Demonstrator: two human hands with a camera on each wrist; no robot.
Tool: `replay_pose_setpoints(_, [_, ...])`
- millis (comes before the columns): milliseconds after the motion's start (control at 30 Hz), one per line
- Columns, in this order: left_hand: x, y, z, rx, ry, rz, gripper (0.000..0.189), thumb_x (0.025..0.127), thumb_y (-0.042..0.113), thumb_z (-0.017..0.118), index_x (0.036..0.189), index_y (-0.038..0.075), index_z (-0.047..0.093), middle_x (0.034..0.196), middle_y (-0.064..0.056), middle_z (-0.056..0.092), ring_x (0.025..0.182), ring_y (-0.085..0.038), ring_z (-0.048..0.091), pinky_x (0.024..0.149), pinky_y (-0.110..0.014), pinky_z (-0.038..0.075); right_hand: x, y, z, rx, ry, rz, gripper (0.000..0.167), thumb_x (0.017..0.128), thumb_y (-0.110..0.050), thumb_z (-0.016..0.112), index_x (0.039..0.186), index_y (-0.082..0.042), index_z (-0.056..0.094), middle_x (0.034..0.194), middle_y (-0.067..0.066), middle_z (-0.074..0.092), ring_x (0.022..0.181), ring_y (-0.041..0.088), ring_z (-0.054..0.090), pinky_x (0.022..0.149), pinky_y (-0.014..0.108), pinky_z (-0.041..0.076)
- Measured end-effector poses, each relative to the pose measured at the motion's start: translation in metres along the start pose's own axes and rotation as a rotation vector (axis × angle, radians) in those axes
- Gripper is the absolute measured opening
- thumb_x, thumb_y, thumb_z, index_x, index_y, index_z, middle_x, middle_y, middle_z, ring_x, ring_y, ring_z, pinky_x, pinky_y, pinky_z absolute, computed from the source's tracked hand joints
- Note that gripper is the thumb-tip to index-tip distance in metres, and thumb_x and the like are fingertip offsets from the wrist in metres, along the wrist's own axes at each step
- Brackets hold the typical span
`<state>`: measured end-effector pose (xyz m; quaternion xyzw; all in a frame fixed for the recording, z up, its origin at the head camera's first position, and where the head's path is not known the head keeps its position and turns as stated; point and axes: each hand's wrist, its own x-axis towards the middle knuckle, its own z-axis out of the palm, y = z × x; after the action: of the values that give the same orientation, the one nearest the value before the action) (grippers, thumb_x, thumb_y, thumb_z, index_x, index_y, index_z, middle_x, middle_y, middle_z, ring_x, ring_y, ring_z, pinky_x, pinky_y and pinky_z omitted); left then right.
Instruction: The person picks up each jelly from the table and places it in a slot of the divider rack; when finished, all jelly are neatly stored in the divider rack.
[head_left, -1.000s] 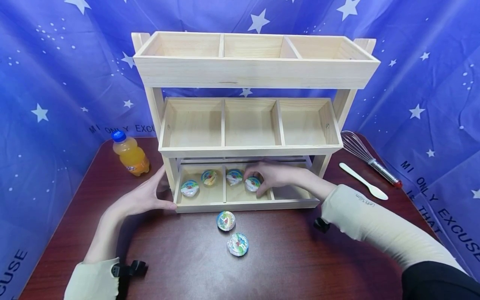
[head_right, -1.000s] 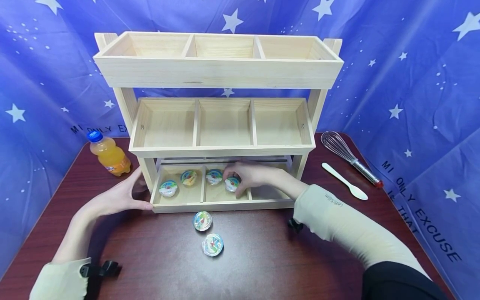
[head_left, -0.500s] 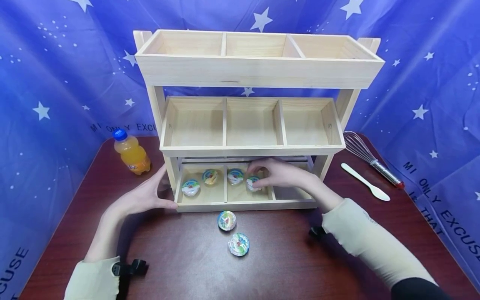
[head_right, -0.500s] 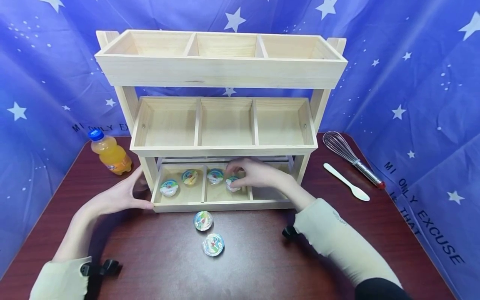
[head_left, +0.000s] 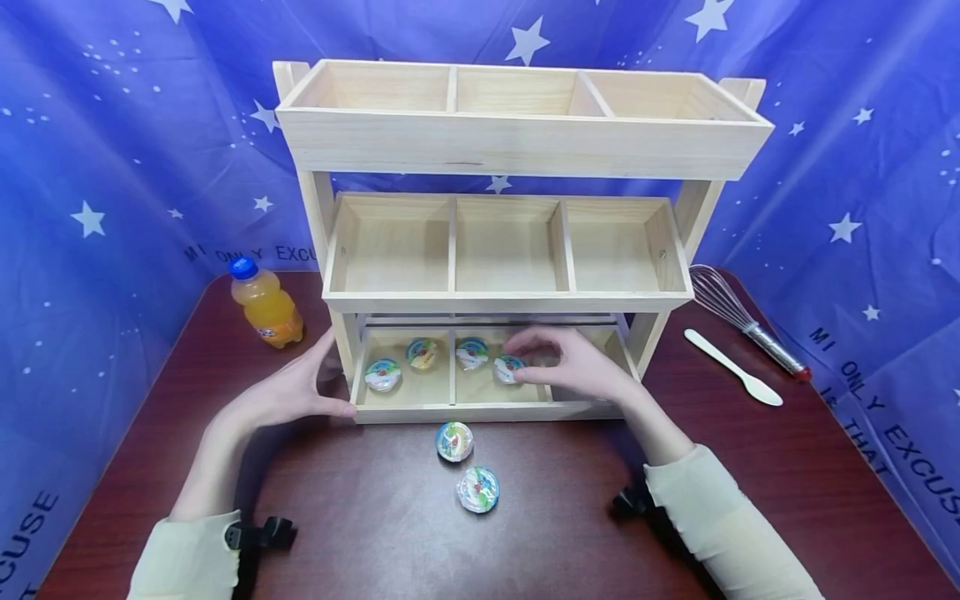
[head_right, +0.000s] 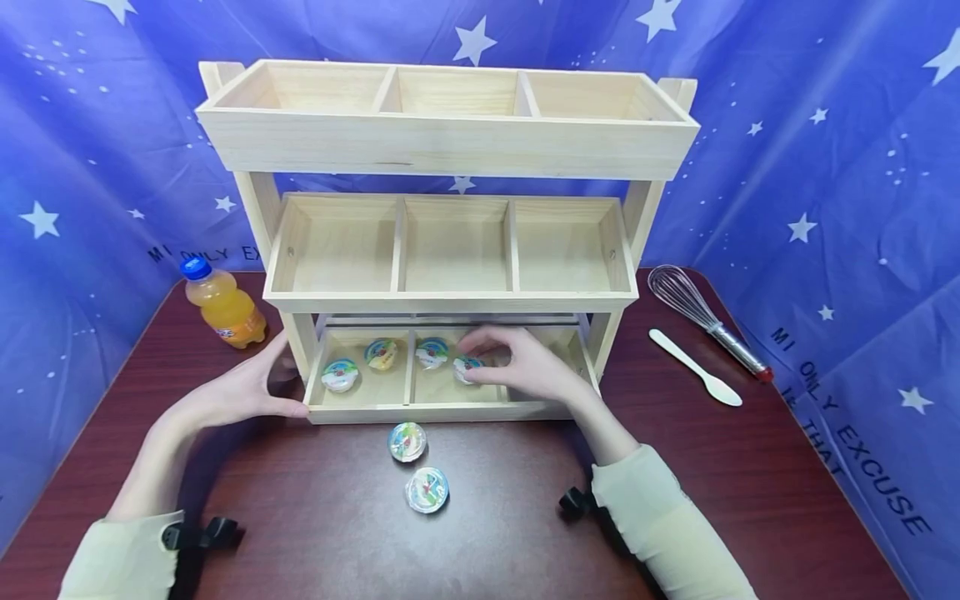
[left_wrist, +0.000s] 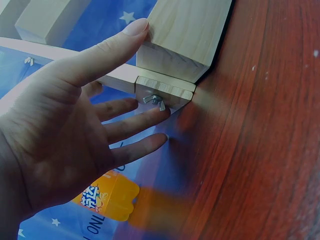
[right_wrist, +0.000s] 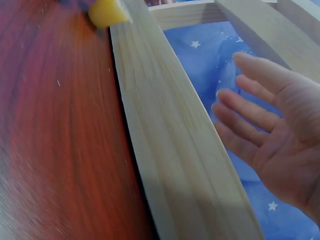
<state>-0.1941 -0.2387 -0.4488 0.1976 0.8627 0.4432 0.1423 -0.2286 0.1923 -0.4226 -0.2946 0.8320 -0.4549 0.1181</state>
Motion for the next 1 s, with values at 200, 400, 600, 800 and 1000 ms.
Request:
replay_pose_setpoints(200, [0.000, 0.000, 0.000, 0.000, 0.008, 0.010, 0.130, 0.077, 0.030, 0.092, 0.163, 0.045, -0.005, 0.172, -0.013, 0.018, 0.137, -0.042, 0.052, 0.116, -0.065, 0.040, -0.003, -0.002, 0.006, 0.281, -0.040, -0.064, 0.035, 0.090, -0.005, 0.077, 0.124, -0.004, 0.068, 0.122, 0.023, 0.071, 0.114, 0.027, 0.071, 0.099, 0.031, 0.058])
replay_pose_setpoints(400, [-0.002, 0.002, -0.003, 0.007, 0.004, 0.013, 0.130, 0.078, 0.029, 0.092, 0.163, 0.046, -0.005, 0.172, -0.013, 0.018, 0.137, -0.042, 0.053, 0.114, -0.066, 0.041, -0.006, -0.011, 0.011, 0.415, -0.146, -0.170, 0.040, 0.088, 0.007, 0.074, 0.127, 0.005, 0.063, 0.124, 0.034, 0.065, 0.115, 0.028, 0.070, 0.101, 0.044, 0.058])
replay_pose_setpoints(600, [-0.001, 0.002, -0.005, 0.014, 0.007, 0.023, 0.130, 0.078, 0.031, 0.092, 0.163, 0.045, -0.005, 0.172, -0.013, 0.018, 0.136, -0.042, 0.054, 0.113, -0.066, 0.042, -0.010, -0.019, 0.019, 0.420, -0.276, -0.199, 0.045, 0.086, 0.013, 0.071, 0.129, 0.001, 0.062, 0.126, 0.027, 0.067, 0.118, 0.024, 0.069, 0.103, 0.045, 0.057])
replay_pose_setpoints(800, [-0.001, 0.000, -0.003, 0.017, 0.004, 0.019, 0.130, 0.078, 0.030, 0.091, 0.163, 0.046, -0.006, 0.171, -0.012, 0.020, 0.134, -0.040, 0.055, 0.113, -0.064, 0.043, -0.015, -0.023, 0.031, 0.433, -0.401, -0.211, 0.049, 0.088, 0.004, 0.076, 0.134, 0.002, 0.060, 0.129, 0.026, 0.065, 0.122, 0.029, 0.066, 0.107, 0.044, 0.055])
replay_pose_setpoints(1000, [0.000, -0.001, 0.000, 0.012, 0.005, 0.018, 0.130, 0.078, 0.030, 0.092, 0.163, 0.045, -0.005, 0.171, -0.014, 0.020, 0.135, -0.042, 0.055, 0.113, -0.065, 0.043, -0.018, -0.025, 0.039, 0.399, -0.522, -0.196, 0.055, 0.088, 0.004, 0.076, 0.140, 0.002, 0.056, 0.136, 0.024, 0.062, 0.126, 0.044, 0.061, 0.110, 0.045, 0.053])
